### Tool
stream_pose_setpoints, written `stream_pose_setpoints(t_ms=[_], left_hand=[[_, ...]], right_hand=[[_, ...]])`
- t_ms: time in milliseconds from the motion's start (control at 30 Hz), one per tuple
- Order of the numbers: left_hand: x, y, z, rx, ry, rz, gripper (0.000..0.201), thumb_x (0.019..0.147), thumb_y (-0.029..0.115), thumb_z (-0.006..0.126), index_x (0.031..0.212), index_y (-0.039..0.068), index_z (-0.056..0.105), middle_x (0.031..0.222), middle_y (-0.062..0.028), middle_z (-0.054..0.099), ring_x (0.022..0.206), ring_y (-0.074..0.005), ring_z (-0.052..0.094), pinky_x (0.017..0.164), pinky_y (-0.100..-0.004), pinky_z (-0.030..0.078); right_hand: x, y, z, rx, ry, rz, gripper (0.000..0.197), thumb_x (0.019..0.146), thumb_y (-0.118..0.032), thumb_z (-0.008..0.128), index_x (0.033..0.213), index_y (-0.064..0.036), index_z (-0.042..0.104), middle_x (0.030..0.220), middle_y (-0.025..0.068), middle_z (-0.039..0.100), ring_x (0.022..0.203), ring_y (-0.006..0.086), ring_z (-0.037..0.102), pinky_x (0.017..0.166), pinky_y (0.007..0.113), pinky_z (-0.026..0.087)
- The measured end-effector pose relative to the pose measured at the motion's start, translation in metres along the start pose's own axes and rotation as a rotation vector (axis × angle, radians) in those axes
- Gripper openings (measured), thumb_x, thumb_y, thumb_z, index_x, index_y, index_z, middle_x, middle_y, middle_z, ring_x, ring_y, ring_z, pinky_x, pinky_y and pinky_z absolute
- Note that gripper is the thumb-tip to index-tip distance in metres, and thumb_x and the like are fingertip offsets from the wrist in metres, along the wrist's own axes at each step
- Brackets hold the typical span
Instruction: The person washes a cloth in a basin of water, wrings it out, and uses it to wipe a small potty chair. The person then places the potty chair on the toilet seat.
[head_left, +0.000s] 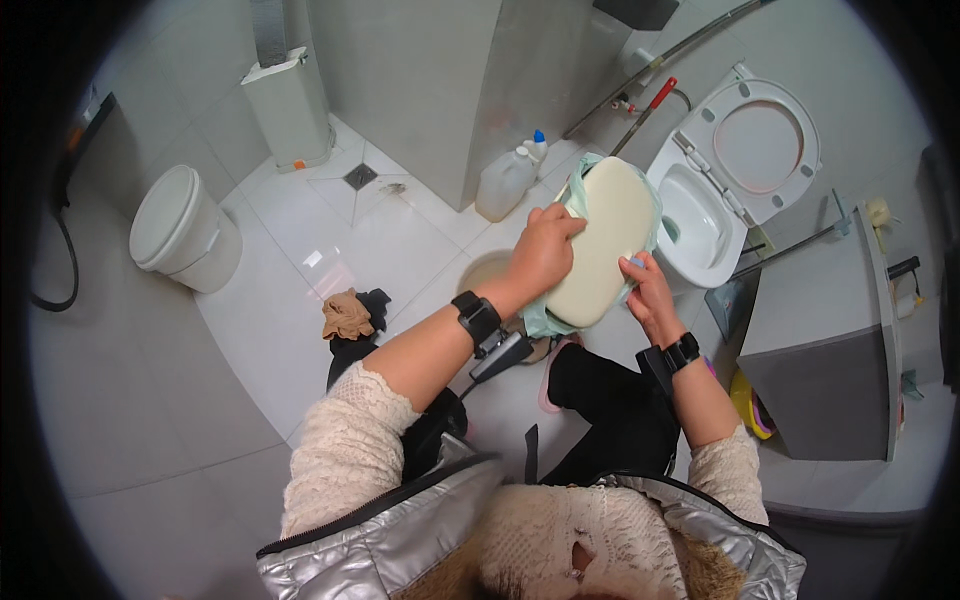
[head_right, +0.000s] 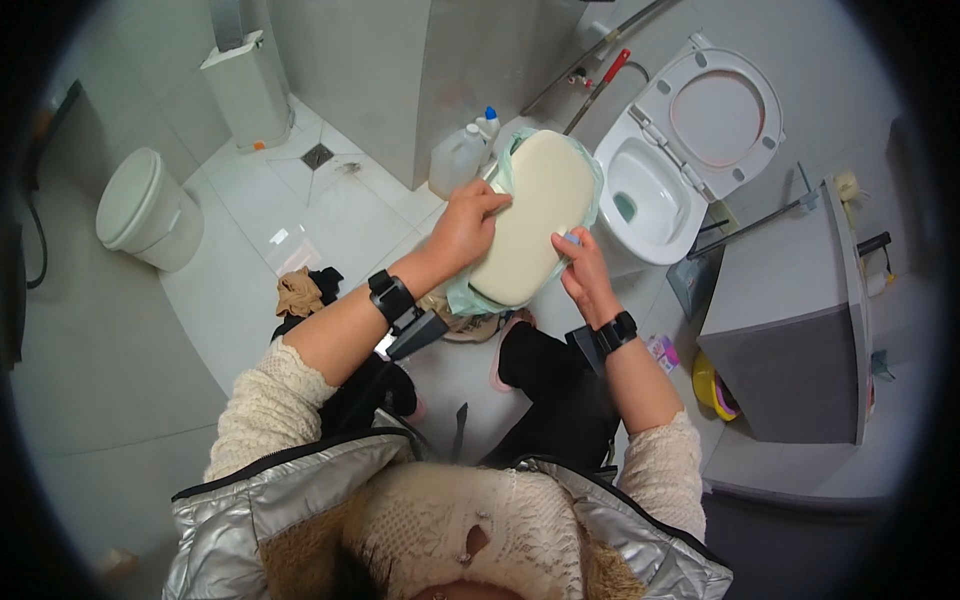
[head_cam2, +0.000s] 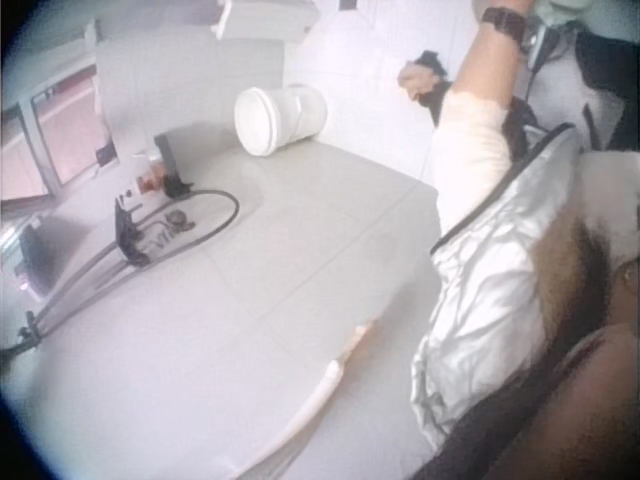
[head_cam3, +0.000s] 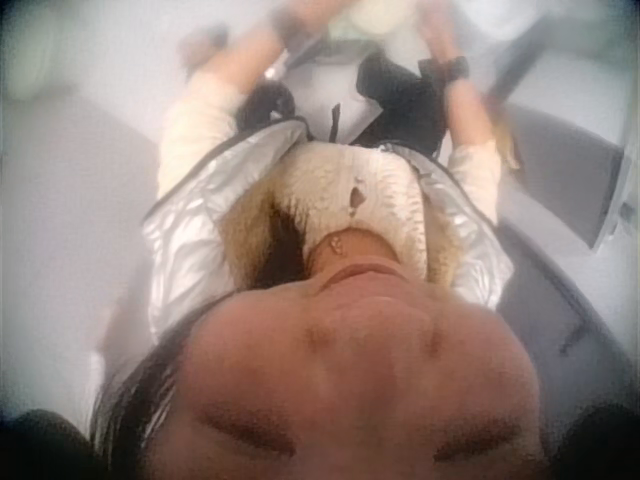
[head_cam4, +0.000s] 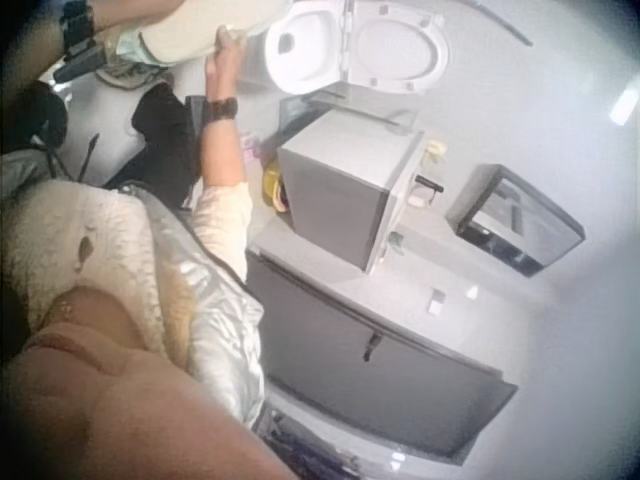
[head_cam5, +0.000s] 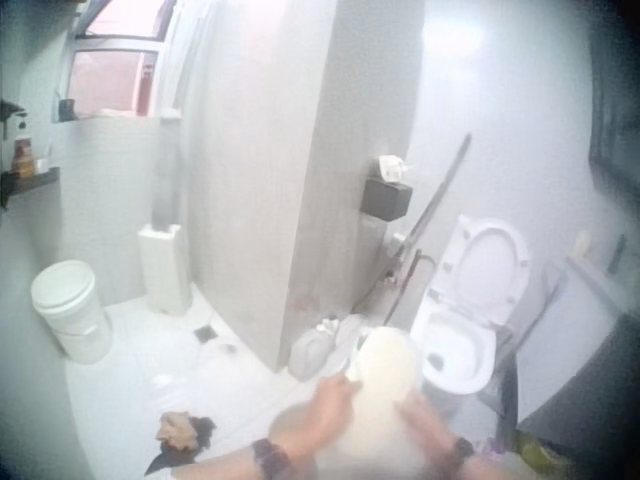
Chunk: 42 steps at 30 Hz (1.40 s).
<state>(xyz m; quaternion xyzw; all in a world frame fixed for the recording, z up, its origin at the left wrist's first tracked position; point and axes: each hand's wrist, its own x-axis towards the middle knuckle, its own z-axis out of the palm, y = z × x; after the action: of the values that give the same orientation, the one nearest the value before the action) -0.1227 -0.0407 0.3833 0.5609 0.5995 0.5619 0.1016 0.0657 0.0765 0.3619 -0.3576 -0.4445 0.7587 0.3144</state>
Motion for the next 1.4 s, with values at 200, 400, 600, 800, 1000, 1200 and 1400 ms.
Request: stream_pose_setpoints(t_ms=[200,400,600,800,1000,1200,1400], left_hand=[[0.001,-0.024,0.016,-0.006,-0.008,-0.073,0.029,0.073,-0.007,0.05,0.095,0.003,0.067,0.09,-0.0126,0.055,0.091,-0.0308,0.05,0.081,-0.0358,0.041],[0.027,-0.042,0.023,0.002,0.049,-0.027,0.03,0.075,-0.006,0.049,0.099,0.003,0.065,0.092,-0.0121,0.054,0.092,-0.0309,0.049,0.083,-0.0359,0.04],[0.064,-0.091,0.049,-0.034,-0.001,-0.05,0.037,0.075,-0.006,0.05,0.108,0.003,0.062,0.1,-0.0126,0.052,0.098,-0.0316,0.045,0.088,-0.0358,0.039],[0.088,-0.161,0.096,-0.091,-0.038,-0.088,0.045,0.072,-0.007,0.051,0.116,0.002,0.056,0.106,-0.0129,0.047,0.102,-0.0309,0.041,0.092,-0.0353,0.037],[0.114,-0.228,0.13,-0.115,-0.005,-0.104,0.047,0.071,-0.008,0.052,0.117,0.001,0.055,0.107,-0.012,0.046,0.102,-0.0302,0.04,0.092,-0.0349,0.037],[0.126,-0.274,0.145,-0.108,-0.021,-0.162,0.048,0.069,-0.009,0.052,0.116,0.001,0.055,0.105,-0.0122,0.046,0.102,-0.0301,0.04,0.09,-0.0353,0.037],[0.119,-0.312,0.156,-0.011,-0.021,-0.177,0.048,0.067,-0.01,0.051,0.113,0.0,0.058,0.105,-0.012,0.047,0.101,-0.0309,0.04,0.09,-0.0355,0.037]], right_hand=[[0.018,0.01,-0.012,0.022,0.025,0.047,0.016,0.082,-0.001,0.062,0.095,-0.0042,0.053,0.095,0.0081,0.06,0.09,0.0188,0.059,0.082,0.032,0.048],[0.064,0.001,-0.013,0.0,0.022,0.013,0.015,0.082,-0.002,0.063,0.092,-0.0045,0.053,0.093,0.0077,0.06,0.087,0.0186,0.059,0.079,0.032,0.05],[0.129,-0.007,-0.033,-0.049,0.071,0.016,0.014,0.082,-0.001,0.062,0.089,-0.0054,0.051,0.09,0.007,0.06,0.084,0.0181,0.06,0.076,0.031,0.051],[0.191,0.006,-0.06,-0.084,0.135,0.031,0.013,0.082,0.0,0.062,0.086,-0.0061,0.05,0.089,0.0064,0.059,0.083,0.0181,0.059,0.076,0.032,0.05],[0.256,0.028,-0.076,-0.129,0.215,0.043,0.019,0.082,0.0,0.062,0.077,-0.0089,0.047,0.081,0.0033,0.057,0.077,0.0154,0.057,0.076,0.031,0.049],[0.302,0.052,-0.082,-0.107,0.277,0.136,0.02,0.082,0.0,0.062,0.077,-0.0088,0.045,0.082,0.0035,0.057,0.079,0.0153,0.056,0.077,0.03,0.048],[0.325,0.094,-0.088,-0.052,0.292,0.154,0.018,0.082,0.001,0.061,0.08,-0.0072,0.046,0.086,0.005,0.057,0.082,0.0173,0.056,0.079,0.032,0.047]])
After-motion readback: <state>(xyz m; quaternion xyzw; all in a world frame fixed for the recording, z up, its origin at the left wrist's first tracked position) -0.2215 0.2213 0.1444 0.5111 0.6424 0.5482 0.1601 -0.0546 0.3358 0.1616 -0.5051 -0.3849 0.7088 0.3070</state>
